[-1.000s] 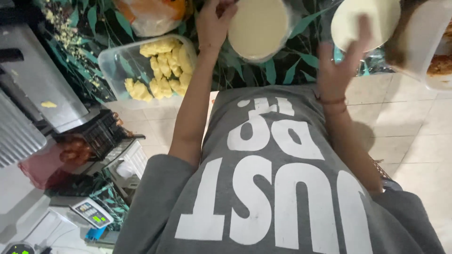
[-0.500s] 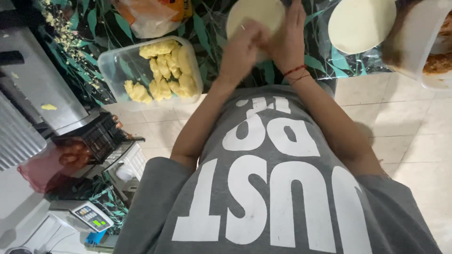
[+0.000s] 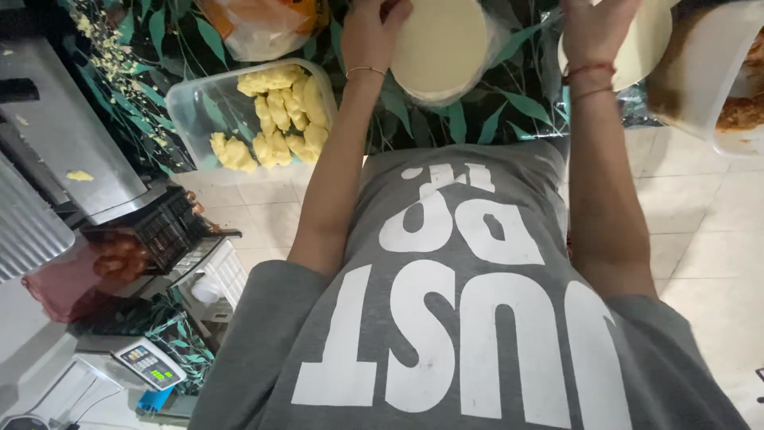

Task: The person separates round dough discs from a stack and places them on the counter. They then scoop a brown filling onto a dough disc using a spoon, fold the dough over the filling, and crimp the edges to seal the empanada.

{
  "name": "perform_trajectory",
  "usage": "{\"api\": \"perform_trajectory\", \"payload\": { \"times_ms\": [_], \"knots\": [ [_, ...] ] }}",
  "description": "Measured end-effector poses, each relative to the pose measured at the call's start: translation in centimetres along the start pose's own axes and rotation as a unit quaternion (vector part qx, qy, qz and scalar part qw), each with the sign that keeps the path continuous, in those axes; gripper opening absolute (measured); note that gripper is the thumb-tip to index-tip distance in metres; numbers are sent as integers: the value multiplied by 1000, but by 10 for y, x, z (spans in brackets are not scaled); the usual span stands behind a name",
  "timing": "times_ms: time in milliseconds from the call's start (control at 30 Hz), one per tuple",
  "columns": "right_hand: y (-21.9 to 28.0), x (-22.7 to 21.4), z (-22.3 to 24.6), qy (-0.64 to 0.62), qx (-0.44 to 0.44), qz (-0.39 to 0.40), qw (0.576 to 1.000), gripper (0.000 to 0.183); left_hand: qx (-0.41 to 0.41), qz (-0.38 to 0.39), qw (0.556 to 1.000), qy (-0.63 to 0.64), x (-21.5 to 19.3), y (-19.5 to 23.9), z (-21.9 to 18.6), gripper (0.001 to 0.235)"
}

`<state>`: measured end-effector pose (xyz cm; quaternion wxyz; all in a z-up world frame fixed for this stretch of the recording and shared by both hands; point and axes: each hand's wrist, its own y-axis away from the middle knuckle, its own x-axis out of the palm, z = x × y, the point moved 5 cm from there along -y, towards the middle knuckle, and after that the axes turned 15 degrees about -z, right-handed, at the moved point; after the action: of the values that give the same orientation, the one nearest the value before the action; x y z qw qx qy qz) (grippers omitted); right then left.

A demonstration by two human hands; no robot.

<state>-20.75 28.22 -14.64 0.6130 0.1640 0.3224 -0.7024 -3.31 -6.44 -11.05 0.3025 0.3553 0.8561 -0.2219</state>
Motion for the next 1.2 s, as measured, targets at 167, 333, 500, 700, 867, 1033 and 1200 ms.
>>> {"api": "perform_trajectory", "payload": {
  "times_ms": [167,333,500,700,867,1033,1200],
  "knots": [
    [47,-4,90,-39,-95,62,993,32,0,-29,999,17,-5,-1,-22,19],
    [55,12,116,-108,-153,132,973,18,205,29,972,-111,4,5,-80,43],
    [53,29,113,-68,-152,177,970,16,195,199,915,-290,26,42,-91,122],
    [80,13,200,-176,-132,287,932,6,111,186,942,-255,11,53,-60,140],
    [66,-41,268,-293,-89,387,870,16,123,174,973,89,-77,12,-95,107],
    [38,-72,167,-354,253,369,821,29,4,269,938,218,-104,8,-128,29],
    [-14,-100,62,-143,8,106,984,22,146,75,986,8,-36,10,-84,25]
  ]
}}
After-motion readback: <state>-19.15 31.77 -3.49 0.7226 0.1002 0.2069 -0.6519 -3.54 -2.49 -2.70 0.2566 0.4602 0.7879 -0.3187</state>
